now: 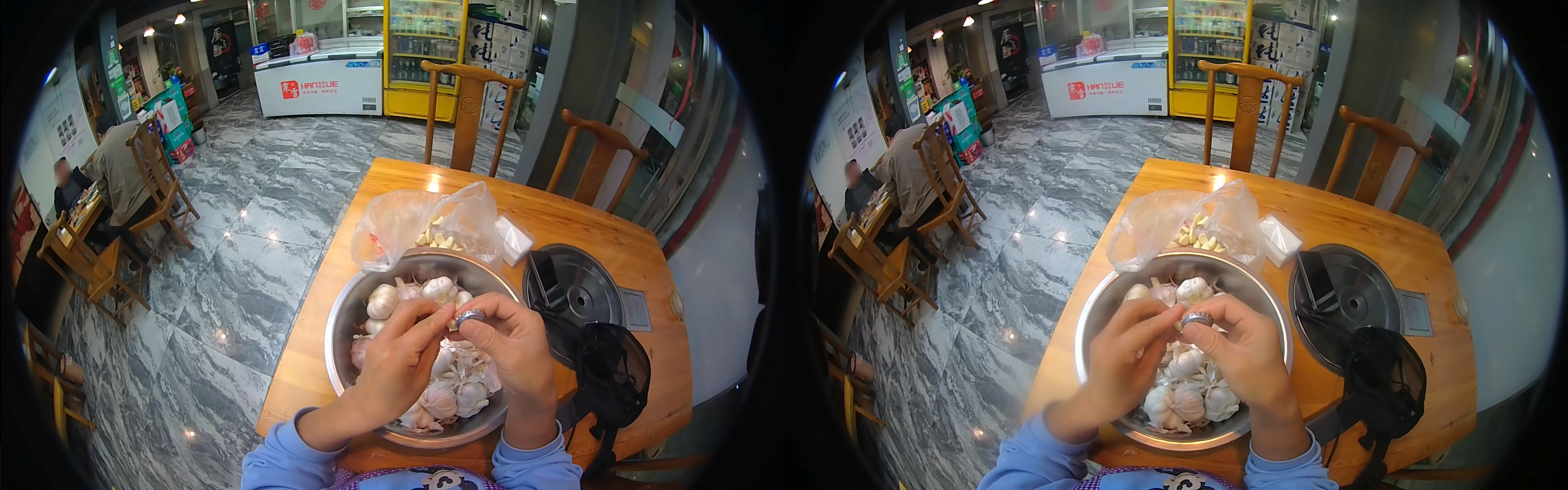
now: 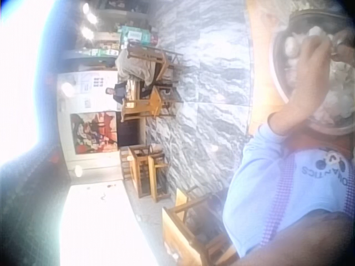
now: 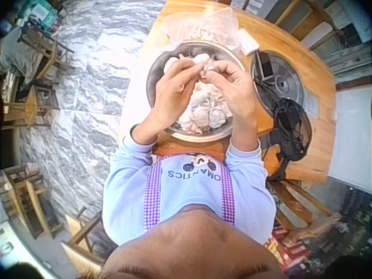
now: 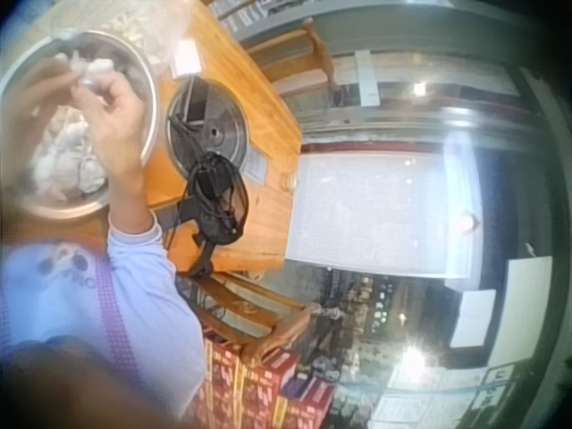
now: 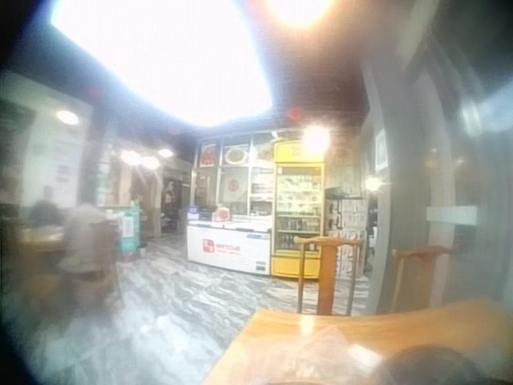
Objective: The person peels garlic cloves by hand, separating the skins from the cloves and placing the peeled cloves into a metal bowl. The task is performed continuously at a table with a plastic bag of garlic and a bowl of unpeeled cloves nearby.
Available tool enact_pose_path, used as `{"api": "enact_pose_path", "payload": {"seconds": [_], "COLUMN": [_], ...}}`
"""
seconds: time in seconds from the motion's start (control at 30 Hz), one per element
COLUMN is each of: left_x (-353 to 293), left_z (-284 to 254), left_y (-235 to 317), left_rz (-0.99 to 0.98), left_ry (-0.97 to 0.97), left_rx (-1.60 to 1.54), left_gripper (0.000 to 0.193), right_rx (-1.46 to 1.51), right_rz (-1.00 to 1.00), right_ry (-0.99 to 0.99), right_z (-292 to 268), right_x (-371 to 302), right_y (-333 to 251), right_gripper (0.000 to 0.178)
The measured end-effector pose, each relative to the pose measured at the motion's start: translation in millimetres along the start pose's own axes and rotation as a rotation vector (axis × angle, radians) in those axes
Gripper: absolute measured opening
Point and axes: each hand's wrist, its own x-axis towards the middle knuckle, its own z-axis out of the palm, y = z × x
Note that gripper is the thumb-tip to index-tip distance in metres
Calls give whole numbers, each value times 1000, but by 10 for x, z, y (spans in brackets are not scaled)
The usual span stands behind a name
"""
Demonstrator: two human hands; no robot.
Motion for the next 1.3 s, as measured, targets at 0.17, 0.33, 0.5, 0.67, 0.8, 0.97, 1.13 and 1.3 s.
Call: {"api": "enact_pose_path", "payload": {"seconds": [0.17, 0.33, 0.5, 0.67, 0.8, 0.97, 1.13, 1.3], "left_x": [-1, 14, 11, 10, -18, -4, 11, 41], "left_z": [-23, -2, 34, 63, 83, 97, -17, -47], "left_y": [12, 25, -3, -55, -43, -25, -4, -61], "left_rz": [19, -23, -45, -41, -45, -38, -439, -526], "left_ry": [-49, -30, -18, 23, 17, 82, 5, -29], "left_rx": [38, -19, -92, -174, -169, -232, -724, -938], "left_gripper": [35, 32, 30, 31, 31, 27, 21, 22], "right_rx": [43, 49, 38, 43, -22, -31, -28, -42], "right_rz": [41, 14, -52, -91, -128, -161, -173, -108], "right_ry": [13, 36, 62, 75, 55, 84, 201, 212], "right_z": [-13, 3, 18, 40, 62, 105, 85, 42], "right_x": [-6, -1, -1, -12, -37, -38, -63, -90], "right_y": [5, 21, 38, 36, 23, 16, -75, -139], "right_gripper": [15, 14, 14, 14, 14, 13, 12, 13]}}
